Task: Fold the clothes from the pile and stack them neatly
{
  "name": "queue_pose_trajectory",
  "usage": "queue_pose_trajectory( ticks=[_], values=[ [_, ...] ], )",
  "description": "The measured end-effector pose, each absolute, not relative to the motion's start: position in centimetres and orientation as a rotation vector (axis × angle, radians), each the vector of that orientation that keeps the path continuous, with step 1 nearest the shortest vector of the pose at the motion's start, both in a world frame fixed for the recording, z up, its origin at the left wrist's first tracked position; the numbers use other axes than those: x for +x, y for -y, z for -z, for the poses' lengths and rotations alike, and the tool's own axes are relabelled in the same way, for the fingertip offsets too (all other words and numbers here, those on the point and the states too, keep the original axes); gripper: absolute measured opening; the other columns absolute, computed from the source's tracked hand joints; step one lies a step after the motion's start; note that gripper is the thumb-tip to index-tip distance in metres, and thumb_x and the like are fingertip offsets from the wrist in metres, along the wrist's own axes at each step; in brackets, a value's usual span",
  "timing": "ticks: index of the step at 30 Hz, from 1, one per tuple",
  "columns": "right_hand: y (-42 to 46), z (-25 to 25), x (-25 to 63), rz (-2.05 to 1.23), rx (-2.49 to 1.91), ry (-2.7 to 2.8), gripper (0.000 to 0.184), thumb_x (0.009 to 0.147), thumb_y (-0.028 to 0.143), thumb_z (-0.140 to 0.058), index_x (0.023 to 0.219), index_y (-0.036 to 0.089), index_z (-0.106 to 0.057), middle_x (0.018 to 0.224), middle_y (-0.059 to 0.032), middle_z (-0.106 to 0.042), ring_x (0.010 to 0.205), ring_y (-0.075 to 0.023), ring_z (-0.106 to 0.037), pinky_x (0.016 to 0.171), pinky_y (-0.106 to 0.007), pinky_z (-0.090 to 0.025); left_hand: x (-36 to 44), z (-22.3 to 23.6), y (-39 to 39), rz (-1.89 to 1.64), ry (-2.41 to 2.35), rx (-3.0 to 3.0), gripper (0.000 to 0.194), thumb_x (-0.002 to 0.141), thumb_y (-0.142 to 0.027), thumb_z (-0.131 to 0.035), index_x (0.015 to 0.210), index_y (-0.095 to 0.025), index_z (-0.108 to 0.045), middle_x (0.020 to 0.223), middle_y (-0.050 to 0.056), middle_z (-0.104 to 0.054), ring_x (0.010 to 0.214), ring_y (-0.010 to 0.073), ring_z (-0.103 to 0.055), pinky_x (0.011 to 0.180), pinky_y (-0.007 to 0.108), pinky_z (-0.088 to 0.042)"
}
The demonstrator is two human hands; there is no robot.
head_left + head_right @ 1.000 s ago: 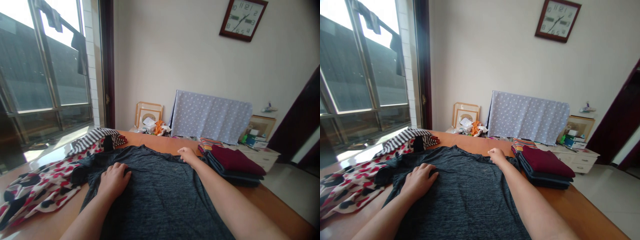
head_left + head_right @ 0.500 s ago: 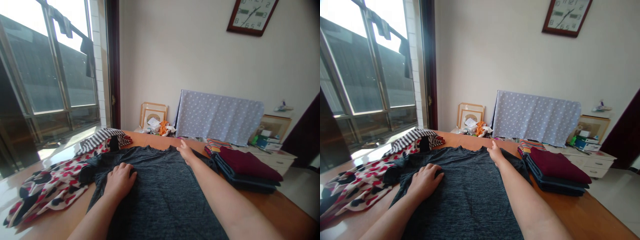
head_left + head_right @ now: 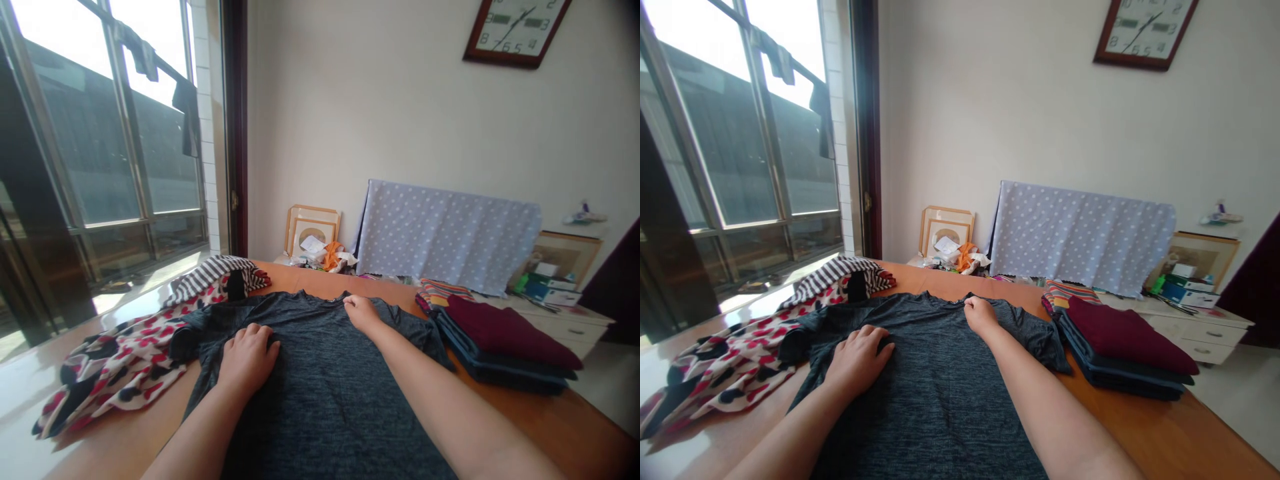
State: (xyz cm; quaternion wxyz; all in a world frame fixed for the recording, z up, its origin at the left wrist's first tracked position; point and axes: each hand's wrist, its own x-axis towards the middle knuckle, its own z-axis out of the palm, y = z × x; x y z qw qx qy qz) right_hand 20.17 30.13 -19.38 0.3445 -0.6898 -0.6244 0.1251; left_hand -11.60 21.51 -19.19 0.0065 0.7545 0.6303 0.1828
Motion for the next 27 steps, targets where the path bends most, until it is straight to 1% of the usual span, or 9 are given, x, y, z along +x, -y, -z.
queue_pose_trajectory(
  ticks=[3, 6, 9, 12, 15, 19, 21, 23, 27],
  values=[
    [-31.8, 18.7, 18.7, -0.28, -1.836, 1.677, 0.023, 0.085, 0.024, -0.052, 0.095, 0.024, -0.073, 0.101, -0.0025, -0.075, 0.097, -0.0194, -0.065, 0.086, -0.025, -0.045, -11.5, 19.2, -21.4, -0.581, -1.981, 2.36, 0.034, 0.092, -0.049, -0.045, 0.111, -0.027, -0.064, 0.122, 0.009, -0.059, 0.116, 0.029, -0.05, 0.093, 0.043, -0.037],
    [-33.6, 18.4, 17.1, -0.238, -1.883, 1.741, 0.024, 0.086, 0.027, -0.05, 0.097, 0.025, -0.072, 0.106, -0.0033, -0.073, 0.098, -0.0197, -0.064, 0.086, -0.026, -0.044, -11.4, 19.1, -21.3, -0.613, -1.995, 2.392, 0.034, 0.093, -0.05, -0.043, 0.11, -0.028, -0.063, 0.121, 0.009, -0.059, 0.114, 0.0287, -0.051, 0.094, 0.043, -0.036],
    [-34.9, 18.5, 15.5, -0.204, -1.935, 1.824, 0.022, 0.085, 0.03, -0.052, 0.094, 0.025, -0.072, 0.109, -0.006, -0.071, 0.104, -0.0231, -0.061, 0.089, -0.031, -0.042, -11.3, 18.8, -21.3, -0.625, -2.043, 2.401, 0.034, 0.094, -0.05, -0.041, 0.104, -0.026, -0.064, 0.112, 0.009, -0.06, 0.109, 0.0281, -0.052, 0.092, 0.043, -0.036],
    [-35.8, 18.9, 14.4, -0.192, -1.996, 1.896, 0.022, 0.083, 0.031, -0.054, 0.092, 0.024, -0.073, 0.111, -0.0096, -0.07, 0.11, -0.0286, -0.058, 0.094, -0.039, -0.04, -11.2, 18.5, -21.2, -0.601, -2.069, 2.386, 0.034, 0.094, -0.049, -0.041, 0.099, -0.025, -0.064, 0.107, 0.009, -0.061, 0.105, 0.0276, -0.053, 0.089, 0.042, -0.037],
    [-36.4, 19.1, 13.9, -0.183, -2.036, 1.941, 0.027, 0.083, 0.031, -0.053, 0.101, 0.025, -0.073, 0.121, -0.011, -0.066, 0.115, -0.0329, -0.055, 0.096, -0.047, -0.038, -11.2, 18.4, -21.1, -0.581, -2.064, 2.366, 0.032, 0.094, -0.048, -0.043, 0.098, -0.025, -0.065, 0.108, 0.009, -0.06, 0.105, 0.0272, -0.052, 0.089, 0.042, -0.036],
    [-36.7, 18.8, 12.6, -0.121, -2.05, 1.945, 0.036, 0.086, 0.03, -0.047, 0.114, 0.023, -0.069, 0.127, -0.0154, -0.061, 0.121, -0.0356, -0.049, 0.099, -0.052, -0.034, -11.2, 18.5, -21.0, -0.587, -2.073, 2.371, 0.032, 0.094, -0.048, -0.043, 0.096, -0.025, -0.065, 0.108, 0.009, -0.06, 0.105, 0.0279, -0.052, 0.089, 0.042, -0.036],
    [-36.7, 18.8, 11.3, -0.091, -2.012, 1.962, 0.04, 0.089, 0.029, -0.042, 0.121, 0.024, -0.065, 0.131, -0.0143, -0.058, 0.125, -0.0347, -0.045, 0.101, -0.053, -0.032, -11.1, 18.5, -21.0, -0.587, -2.085, 2.37, 0.033, 0.094, -0.049, -0.043, 0.095, -0.024, -0.065, 0.108, 0.009, -0.06, 0.104, 0.0281, -0.052, 0.088, 0.042, -0.036],
    [-36.7, 19.0, 9.6, -0.097, -1.948, 2.02, 0.041, 0.091, 0.03, -0.039, 0.123, 0.029, -0.064, 0.135, -0.0094, -0.057, 0.127, -0.0323, -0.043, 0.104, -0.051, -0.03, -11.1, 18.4, -21.0, -0.586, -2.102, 2.351, 0.034, 0.094, -0.049, -0.042, 0.096, -0.023, -0.064, 0.108, 0.01, -0.06, 0.104, 0.0278, -0.051, 0.087, 0.042, -0.036],
    [-37.0, 19.8, 7.4, -0.205, -1.836, 2.163, 0.039, 0.09, 0.036, -0.044, 0.123, 0.033, -0.064, 0.139, -0.003, -0.056, 0.13, -0.0298, -0.044, 0.108, -0.051, -0.028, -11.1, 18.6, -21.0, -0.6, -2.123, 2.334, 0.035, 0.094, -0.05, -0.043, 0.096, -0.023, -0.064, 0.109, 0.01, -0.059, 0.105, 0.0278, -0.05, 0.088, 0.041, -0.036]
  ],
)
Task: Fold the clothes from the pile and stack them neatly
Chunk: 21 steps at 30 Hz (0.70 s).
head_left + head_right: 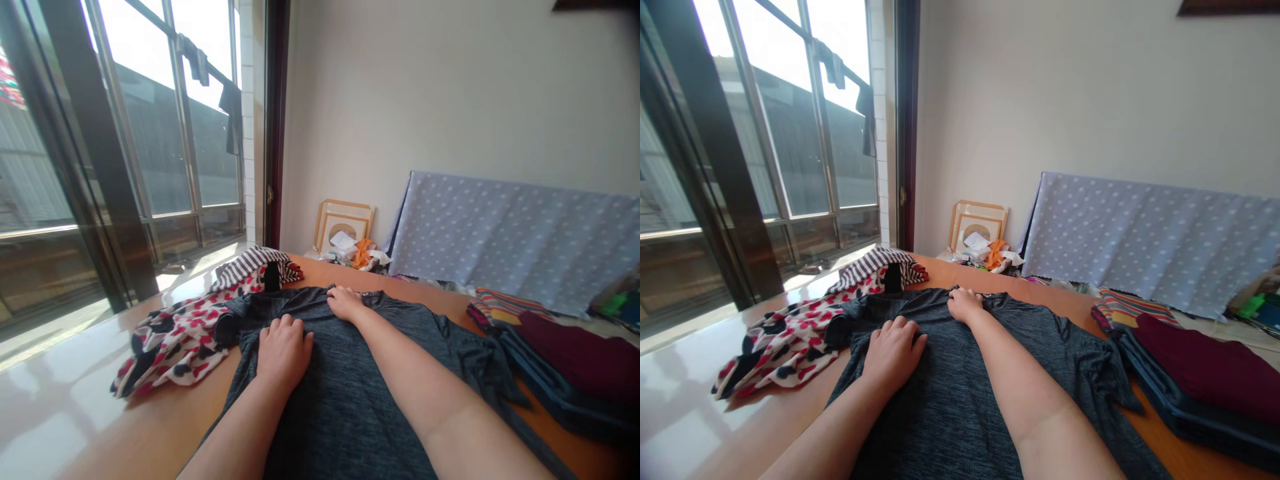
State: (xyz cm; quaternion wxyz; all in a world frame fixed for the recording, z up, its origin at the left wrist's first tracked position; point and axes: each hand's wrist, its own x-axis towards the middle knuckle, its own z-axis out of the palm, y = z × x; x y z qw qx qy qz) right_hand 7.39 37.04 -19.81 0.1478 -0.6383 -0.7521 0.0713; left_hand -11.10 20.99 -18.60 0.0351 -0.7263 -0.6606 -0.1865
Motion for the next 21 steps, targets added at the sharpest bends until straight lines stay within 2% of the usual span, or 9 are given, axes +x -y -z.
queue_pose_trajectory(
  ticks=[3, 5, 9, 11, 16, 21],
  values=[
    [-37.1, 20.2, 7.3, -0.263, -1.793, 2.187, 0.046, 0.09, 0.041, -0.047, 0.133, 0.031, -0.058, 0.15, -0.0026, -0.047, 0.137, -0.0324, -0.036, 0.11, -0.055, -0.024, -11.1, 18.8, -21.0, 0.576, 2.013, -2.241, 0.037, 0.092, -0.054, -0.044, 0.095, -0.023, -0.065, 0.109, 0.01, -0.059, 0.105, 0.0289, -0.05, 0.088, 0.042, -0.035],
    [-36.9, 20.0, 7.8, -0.263, -1.772, 2.161, 0.048, 0.091, 0.042, -0.046, 0.136, 0.028, -0.056, 0.151, -0.0045, -0.045, 0.14, -0.032, -0.034, 0.112, -0.052, -0.024, -11.1, 19.0, -21.0, 0.577, 2.006, -2.248, 0.039, 0.09, -0.057, -0.045, 0.096, -0.023, -0.065, 0.11, 0.011, -0.059, 0.106, 0.03, -0.05, 0.088, 0.043, -0.035],
    [-35.2, 19.1, 9.2, -0.246, -1.715, 2.1, 0.043, 0.094, 0.038, -0.04, 0.127, 0.023, -0.062, 0.134, -0.0068, -0.062, 0.126, -0.0225, -0.051, 0.105, -0.033, -0.035, -11.1, 19.2, -21.0, 0.578, 2.009, -2.257, 0.044, 0.087, -0.062, -0.046, 0.098, -0.023, -0.065, 0.113, 0.012, -0.059, 0.11, 0.0326, -0.049, 0.091, 0.046, -0.035],
    [-33.8, 18.6, 10.0, -0.24, -1.702, 2.071, 0.04, 0.094, 0.036, -0.041, 0.121, 0.022, -0.066, 0.126, -0.0064, -0.066, 0.117, -0.0201, -0.057, 0.099, -0.028, -0.039, -11.1, 19.3, -21.1, 0.578, 2.012, -2.26, 0.045, 0.087, -0.063, -0.046, 0.098, -0.023, -0.065, 0.114, 0.013, -0.059, 0.111, 0.0335, -0.049, 0.092, 0.046, -0.034],
    [-28.1, 17.8, 12.1, -0.211, -1.728, 2.013, 0.032, 0.092, 0.032, -0.043, 0.101, 0.021, -0.072, 0.105, -0.0059, -0.071, 0.1, -0.0197, -0.062, 0.088, -0.027, -0.042, -11.2, 19.3, -21.0, 0.591, 1.963, -2.246, 0.047, 0.087, -0.063, -0.045, 0.097, -0.021, -0.065, 0.111, 0.014, -0.06, 0.108, 0.0337, -0.05, 0.09, 0.046, -0.035],
    [-19.1, 17.7, 13.5, -0.24, -1.715, 2.058, 0.028, 0.088, 0.035, -0.053, 0.105, 0.023, -0.071, 0.103, -0.0061, -0.068, 0.1, -0.0201, -0.06, 0.089, -0.028, -0.042, -11.2, 18.9, -20.7, 0.617, 1.959, -2.21, 0.045, 0.089, -0.06, -0.044, 0.096, -0.02, -0.065, 0.11, 0.014, -0.061, 0.106, 0.0314, -0.051, 0.089, 0.043, -0.035]
  ],
)
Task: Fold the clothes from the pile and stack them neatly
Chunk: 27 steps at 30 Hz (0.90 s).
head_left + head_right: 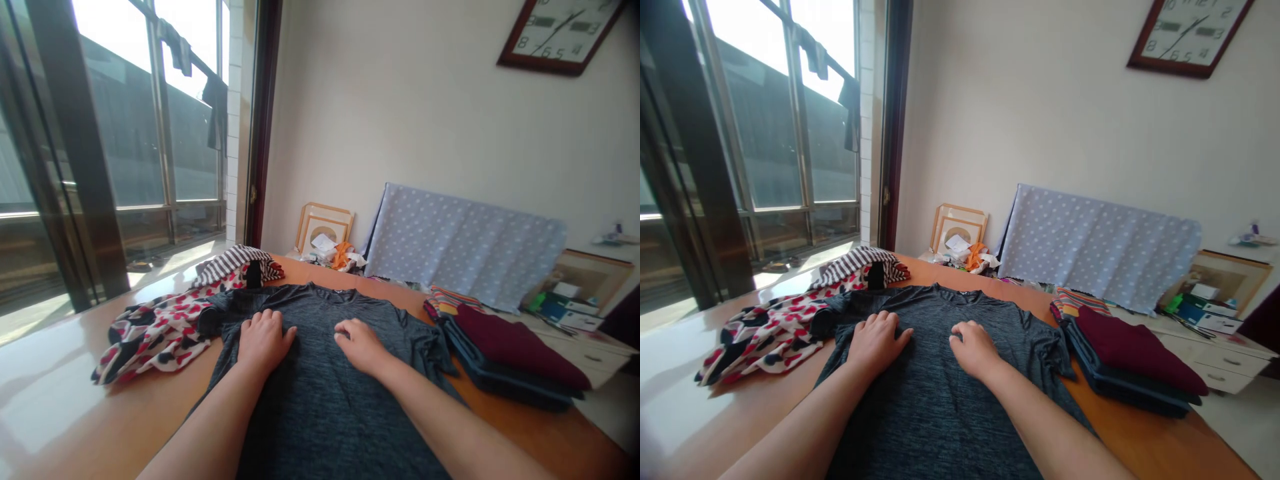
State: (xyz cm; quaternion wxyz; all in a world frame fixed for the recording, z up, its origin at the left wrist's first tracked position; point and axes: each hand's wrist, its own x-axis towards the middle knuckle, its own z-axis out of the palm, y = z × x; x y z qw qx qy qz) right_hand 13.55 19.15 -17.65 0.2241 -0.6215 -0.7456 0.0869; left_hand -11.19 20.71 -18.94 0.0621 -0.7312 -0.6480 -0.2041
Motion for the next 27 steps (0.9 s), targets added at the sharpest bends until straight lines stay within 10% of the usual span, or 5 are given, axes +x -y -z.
queue_pose_trajectory(
  ticks=[11, 27],
  values=[
    [-1.1, 16.8, 14.0, -0.159, -1.764, 2.216, 0.039, 0.09, 0.045, -0.054, 0.127, 0.032, -0.061, 0.122, -0.0061, -0.061, 0.114, -0.0264, -0.052, 0.099, -0.039, -0.039, -10.9, 18.6, -20.0, 0.541, 1.826, -2.256, 0.047, 0.093, -0.056, -0.036, 0.091, -0.02, -0.066, 0.102, 0.012, -0.062, 0.099, 0.0295, -0.056, 0.085, 0.043, -0.037],
    [1.5, 17.9, 13.8, -0.116, -1.788, 2.164, 0.05, 0.095, 0.051, -0.042, 0.14, 0.032, -0.052, 0.144, -0.0074, -0.051, 0.133, -0.0294, -0.042, 0.112, -0.046, -0.028, -11.9, 17.1, -16.3, 0.417, 1.836, -2.465, 0.06, 0.09, -0.066, -0.032, 0.1, -0.022, -0.071, 0.116, 0.015, -0.061, 0.113, 0.0329, -0.053, 0.092, 0.047, -0.039]
  ],
)
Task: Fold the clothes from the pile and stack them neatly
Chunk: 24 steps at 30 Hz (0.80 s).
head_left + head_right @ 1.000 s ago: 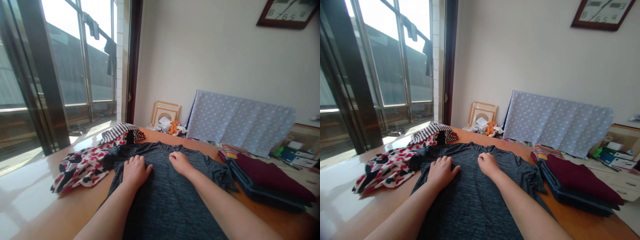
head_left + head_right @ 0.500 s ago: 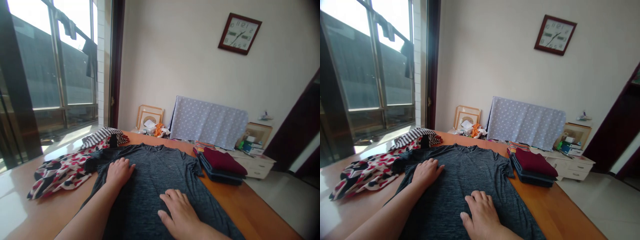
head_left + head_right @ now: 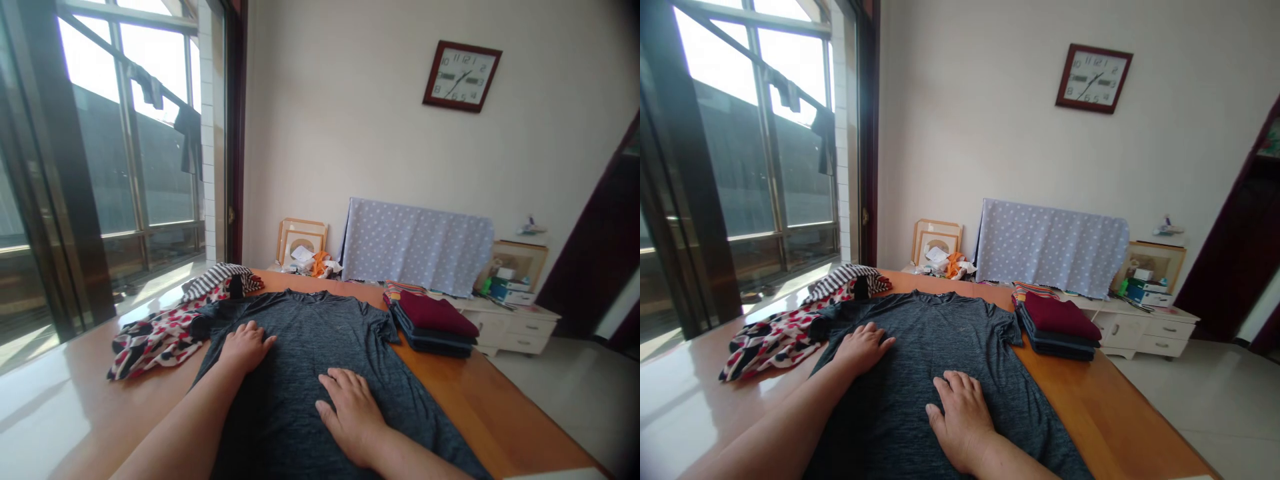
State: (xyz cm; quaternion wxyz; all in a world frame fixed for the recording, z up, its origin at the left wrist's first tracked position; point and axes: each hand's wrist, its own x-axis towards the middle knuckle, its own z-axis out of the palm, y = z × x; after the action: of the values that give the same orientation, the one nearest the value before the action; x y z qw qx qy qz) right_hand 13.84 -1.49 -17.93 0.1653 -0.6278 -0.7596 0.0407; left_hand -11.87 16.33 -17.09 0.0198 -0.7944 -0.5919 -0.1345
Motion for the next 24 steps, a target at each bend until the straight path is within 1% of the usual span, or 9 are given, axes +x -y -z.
queue_pose_trajectory(
  ticks=[6, 9, 12, 14, 18, 22, 24],
  values=[
    [1.7, 18.0, 13.9, -0.102, -1.765, 2.169, 0.049, 0.095, 0.05, -0.042, 0.139, 0.031, -0.053, 0.143, -0.0077, -0.053, 0.132, -0.0285, -0.043, 0.111, -0.045, -0.028, -12.3, 17.0, -14.8, 0.38, 1.856, -2.505, 0.06, 0.09, -0.066, -0.034, 0.115, -0.023, -0.068, 0.122, 0.015, -0.062, 0.117, 0.0327, -0.052, 0.101, 0.049, -0.034],
    [1.8, 18.0, 14.0, -0.098, -1.749, 2.171, 0.049, 0.096, 0.05, -0.041, 0.139, 0.031, -0.053, 0.142, -0.0079, -0.053, 0.131, -0.0281, -0.044, 0.111, -0.045, -0.028, -13.1, 17.3, -14.4, 0.376, 1.841, -2.553, 0.064, 0.09, -0.067, -0.033, 0.13, -0.025, -0.061, 0.132, 0.014, -0.058, 0.124, 0.033, -0.049, 0.102, 0.049, -0.033],
    [1.8, 18.1, 14.0, -0.095, -1.745, 2.17, 0.049, 0.095, 0.05, -0.042, 0.139, 0.031, -0.053, 0.142, -0.008, -0.053, 0.131, -0.0282, -0.044, 0.11, -0.045, -0.029, -13.9, 17.9, -14.1, 0.368, 1.829, -2.599, 0.069, 0.09, -0.069, -0.032, 0.14, -0.027, -0.053, 0.146, 0.012, -0.05, 0.133, 0.0327, -0.043, 0.107, 0.05, -0.029],
    [1.8, 18.2, 14.0, -0.09, -1.739, 2.17, 0.049, 0.095, 0.05, -0.042, 0.139, 0.031, -0.053, 0.142, -0.0079, -0.053, 0.131, -0.028, -0.044, 0.11, -0.044, -0.029, -14.3, 18.1, -14.0, 0.367, 1.823, -2.617, 0.071, 0.089, -0.071, -0.031, 0.143, -0.028, -0.05, 0.151, 0.011, -0.045, 0.138, 0.0326, -0.038, 0.11, 0.05, -0.026],
    [1.8, 18.4, 14.0, -0.083, -1.733, 2.17, 0.049, 0.096, 0.05, -0.042, 0.14, 0.031, -0.053, 0.141, -0.0074, -0.054, 0.13, -0.0272, -0.044, 0.11, -0.043, -0.029, -14.7, 18.1, -13.7, 0.372, 1.82, -2.645, 0.075, 0.088, -0.073, -0.031, 0.145, -0.027, -0.047, 0.154, 0.01, -0.041, 0.142, 0.0327, -0.033, 0.114, 0.051, -0.021],
    [1.8, 18.4, 14.0, -0.08, -1.734, 2.175, 0.049, 0.095, 0.05, -0.042, 0.139, 0.031, -0.053, 0.142, -0.0072, -0.053, 0.131, -0.0269, -0.044, 0.11, -0.043, -0.029, -14.9, 17.6, -13.2, 0.361, 1.853, -2.698, 0.076, 0.086, -0.072, -0.04, 0.147, -0.028, -0.044, 0.157, 0.011, -0.037, 0.145, 0.0325, -0.029, 0.116, 0.053, -0.016],
    [1.9, 18.3, 14.0, -0.075, -1.733, 2.182, 0.049, 0.095, 0.05, -0.042, 0.139, 0.031, -0.053, 0.142, -0.0077, -0.053, 0.131, -0.0266, -0.044, 0.11, -0.043, -0.03, -15.2, 17.2, -12.7, 0.421, 1.865, -2.659, 0.075, 0.086, -0.068, -0.044, 0.147, -0.026, -0.044, 0.156, 0.012, -0.038, 0.144, 0.0335, -0.03, 0.115, 0.053, -0.019]
  ],
)
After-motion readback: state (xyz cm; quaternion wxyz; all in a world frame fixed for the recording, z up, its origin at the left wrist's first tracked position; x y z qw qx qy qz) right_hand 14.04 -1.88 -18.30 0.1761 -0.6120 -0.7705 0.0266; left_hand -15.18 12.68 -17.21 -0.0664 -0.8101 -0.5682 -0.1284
